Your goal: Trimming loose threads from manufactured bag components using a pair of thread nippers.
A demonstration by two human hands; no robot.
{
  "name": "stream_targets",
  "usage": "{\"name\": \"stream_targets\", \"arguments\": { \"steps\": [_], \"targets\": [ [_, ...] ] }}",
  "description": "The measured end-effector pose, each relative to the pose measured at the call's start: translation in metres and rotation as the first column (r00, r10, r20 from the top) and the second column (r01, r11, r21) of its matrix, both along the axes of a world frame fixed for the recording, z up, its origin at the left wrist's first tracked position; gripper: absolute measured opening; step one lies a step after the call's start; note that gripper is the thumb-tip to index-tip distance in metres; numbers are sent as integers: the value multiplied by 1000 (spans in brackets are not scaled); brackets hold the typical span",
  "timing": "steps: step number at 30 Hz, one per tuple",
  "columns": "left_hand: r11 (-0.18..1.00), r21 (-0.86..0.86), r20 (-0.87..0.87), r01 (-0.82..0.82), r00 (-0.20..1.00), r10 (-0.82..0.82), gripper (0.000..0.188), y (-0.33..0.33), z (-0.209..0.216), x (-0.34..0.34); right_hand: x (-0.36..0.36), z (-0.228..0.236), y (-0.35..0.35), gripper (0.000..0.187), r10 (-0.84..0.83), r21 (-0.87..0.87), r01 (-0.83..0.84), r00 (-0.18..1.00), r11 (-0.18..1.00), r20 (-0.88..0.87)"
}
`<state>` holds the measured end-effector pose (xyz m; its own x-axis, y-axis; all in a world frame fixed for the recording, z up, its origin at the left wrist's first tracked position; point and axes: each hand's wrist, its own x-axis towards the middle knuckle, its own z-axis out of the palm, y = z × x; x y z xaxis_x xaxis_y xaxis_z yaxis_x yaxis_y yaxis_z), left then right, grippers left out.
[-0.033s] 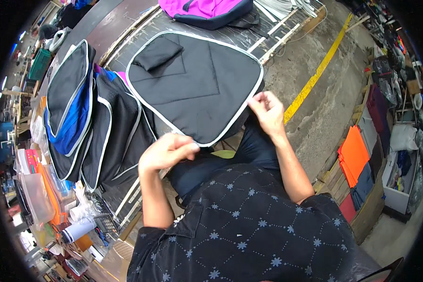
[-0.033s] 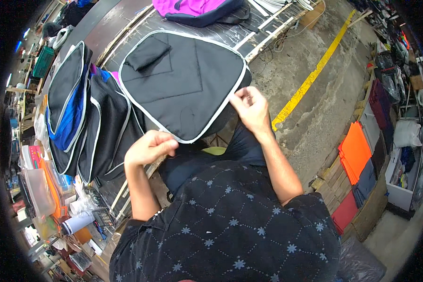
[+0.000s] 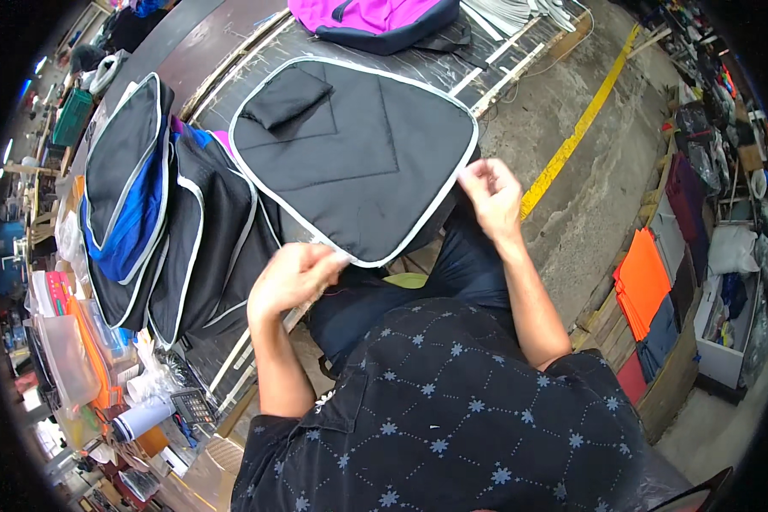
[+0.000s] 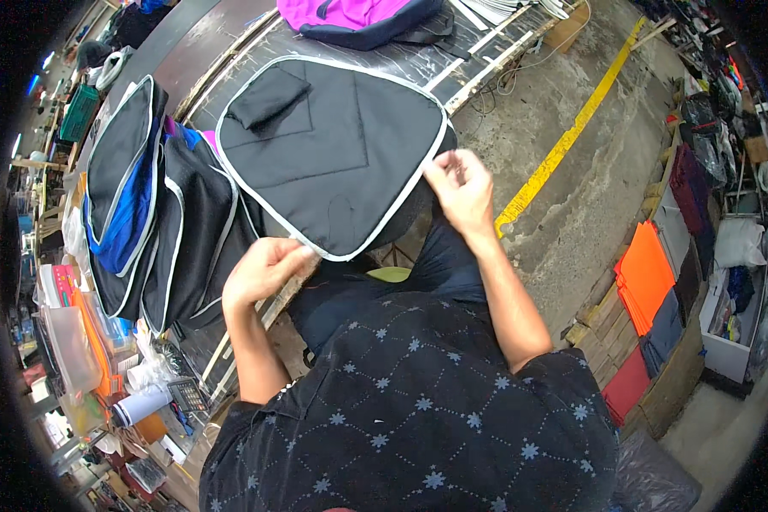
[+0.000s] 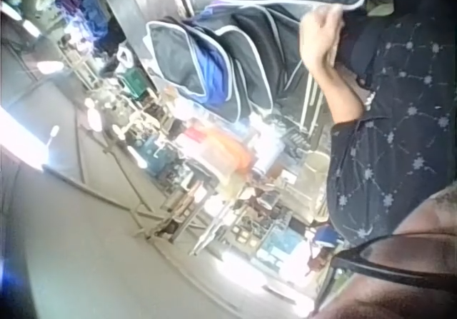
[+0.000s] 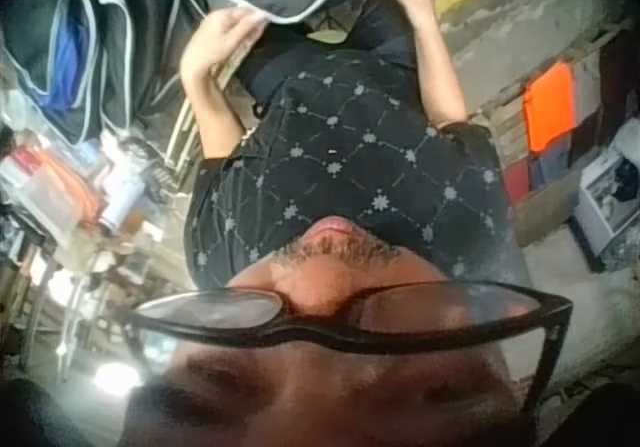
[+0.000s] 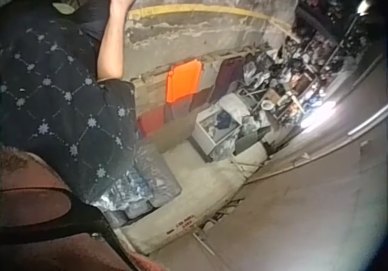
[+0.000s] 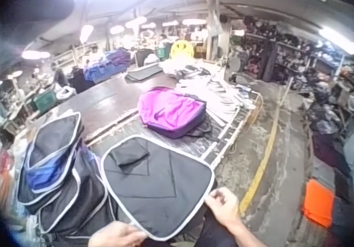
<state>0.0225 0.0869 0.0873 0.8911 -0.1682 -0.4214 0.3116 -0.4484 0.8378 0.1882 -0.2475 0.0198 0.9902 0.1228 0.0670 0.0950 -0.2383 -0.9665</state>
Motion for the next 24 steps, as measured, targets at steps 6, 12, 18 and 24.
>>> {"name": "stream_targets", "arguments": {
  "steps": [6, 12, 18, 24],
  "targets": [
    [778, 290, 100, -557, 826, 554, 49, -18, -24, 4, 68, 57, 16, 27, -109, -258, 167, 969, 952, 224],
    [699, 130, 731, -703, 545, 411, 23, -12, -32, 54, 88, 43, 31, 33, 59, 301, 53, 934, 952, -352],
    [352, 539, 783, -765, 609, 127, 48, 43, 1, 84, 21, 13, 47, 23, 277, 568, 23, 856, 823, -436],
    [905, 166, 893, -392, 449, 30, 28, -61, 17, 105, -8, 2, 44, 28, 342, 526, -151, 894, 837, -288]
  ]
}}
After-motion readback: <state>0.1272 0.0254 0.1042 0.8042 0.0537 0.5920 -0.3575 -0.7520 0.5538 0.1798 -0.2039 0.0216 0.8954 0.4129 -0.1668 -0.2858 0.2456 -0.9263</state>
